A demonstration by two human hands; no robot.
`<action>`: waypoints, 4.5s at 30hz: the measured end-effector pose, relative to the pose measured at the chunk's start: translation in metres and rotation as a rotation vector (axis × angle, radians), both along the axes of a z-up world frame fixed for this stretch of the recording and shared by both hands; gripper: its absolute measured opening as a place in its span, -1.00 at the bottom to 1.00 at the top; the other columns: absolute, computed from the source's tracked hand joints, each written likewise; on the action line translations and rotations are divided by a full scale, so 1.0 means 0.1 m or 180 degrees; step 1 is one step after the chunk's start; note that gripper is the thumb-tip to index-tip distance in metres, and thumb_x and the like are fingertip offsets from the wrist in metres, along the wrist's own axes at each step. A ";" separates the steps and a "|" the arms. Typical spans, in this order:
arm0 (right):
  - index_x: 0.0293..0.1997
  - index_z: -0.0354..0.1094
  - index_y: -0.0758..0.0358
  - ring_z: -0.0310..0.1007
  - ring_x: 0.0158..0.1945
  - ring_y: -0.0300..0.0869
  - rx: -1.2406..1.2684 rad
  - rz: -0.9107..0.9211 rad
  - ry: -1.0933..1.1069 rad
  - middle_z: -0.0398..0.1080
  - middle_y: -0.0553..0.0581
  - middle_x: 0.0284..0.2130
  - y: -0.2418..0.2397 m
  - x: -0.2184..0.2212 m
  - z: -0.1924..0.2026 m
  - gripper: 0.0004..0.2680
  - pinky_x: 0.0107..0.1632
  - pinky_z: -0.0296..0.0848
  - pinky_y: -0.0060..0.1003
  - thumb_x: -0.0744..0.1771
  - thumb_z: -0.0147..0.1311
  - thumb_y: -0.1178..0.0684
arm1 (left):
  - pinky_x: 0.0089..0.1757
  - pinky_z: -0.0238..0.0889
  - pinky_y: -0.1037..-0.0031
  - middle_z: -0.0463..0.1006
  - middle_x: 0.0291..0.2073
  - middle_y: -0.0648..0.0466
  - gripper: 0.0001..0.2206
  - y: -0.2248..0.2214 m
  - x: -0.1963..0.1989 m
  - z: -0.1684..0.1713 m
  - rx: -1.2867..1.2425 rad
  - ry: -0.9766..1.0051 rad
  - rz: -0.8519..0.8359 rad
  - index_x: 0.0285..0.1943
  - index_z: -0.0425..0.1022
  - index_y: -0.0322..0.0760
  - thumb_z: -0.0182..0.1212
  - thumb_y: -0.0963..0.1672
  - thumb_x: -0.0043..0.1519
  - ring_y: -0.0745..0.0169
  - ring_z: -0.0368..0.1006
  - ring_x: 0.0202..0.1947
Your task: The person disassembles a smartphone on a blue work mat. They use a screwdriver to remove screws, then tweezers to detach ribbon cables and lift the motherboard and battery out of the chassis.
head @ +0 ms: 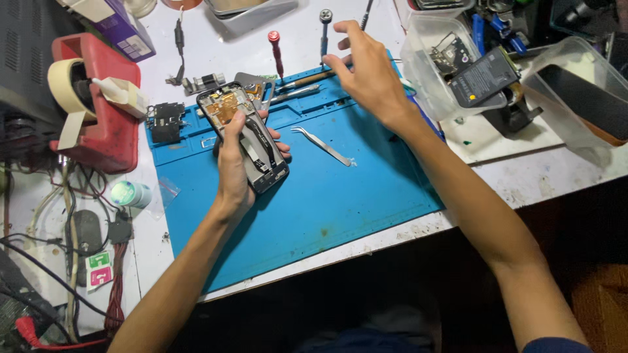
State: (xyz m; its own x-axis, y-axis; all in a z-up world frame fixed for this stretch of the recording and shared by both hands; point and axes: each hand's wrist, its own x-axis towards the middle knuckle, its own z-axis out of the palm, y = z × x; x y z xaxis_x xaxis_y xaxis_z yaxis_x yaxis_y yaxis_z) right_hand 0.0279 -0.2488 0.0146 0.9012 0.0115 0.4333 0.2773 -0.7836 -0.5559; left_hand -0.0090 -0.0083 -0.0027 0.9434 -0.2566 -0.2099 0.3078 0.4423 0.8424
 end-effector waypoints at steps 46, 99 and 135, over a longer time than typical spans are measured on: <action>-0.28 0.39 0.24 0.29 -0.63 -0.14 -0.0048 0.1130 0.1191 0.25 0.11 -0.78 0.27 -0.49 0.34 -0.94 -0.44 0.27 -0.26 0.31 0.13 0.10 | -0.41 0.57 0.20 0.53 -0.46 -0.19 -0.19 0.03 0.13 -0.10 -0.0140 -0.0145 0.0355 0.09 0.40 -0.44 -0.36 0.29 0.11 -0.05 0.58 -0.50; -0.35 0.53 0.12 0.17 -0.69 -0.22 -0.0529 0.1068 0.2054 0.35 0.07 -0.76 0.52 -0.71 0.41 -0.84 -0.54 0.17 -0.31 0.34 0.02 0.01 | -0.28 0.54 0.42 0.56 -0.37 -0.07 -0.30 -0.05 -0.04 -0.12 -0.0076 -0.0889 0.0421 0.18 0.38 -0.40 -0.42 0.19 0.26 0.21 0.57 -0.38; 0.08 0.22 0.15 0.39 -0.61 -0.15 -0.1102 0.1005 0.2190 0.47 0.12 -0.54 0.68 -0.83 0.56 -0.75 -0.52 0.33 -0.30 0.36 -0.01 -0.10 | -0.25 0.51 0.40 0.57 -0.35 -0.07 -0.29 -0.07 -0.05 -0.18 0.0072 -0.0965 0.0408 0.22 0.38 -0.34 -0.44 0.21 0.26 0.22 0.56 -0.37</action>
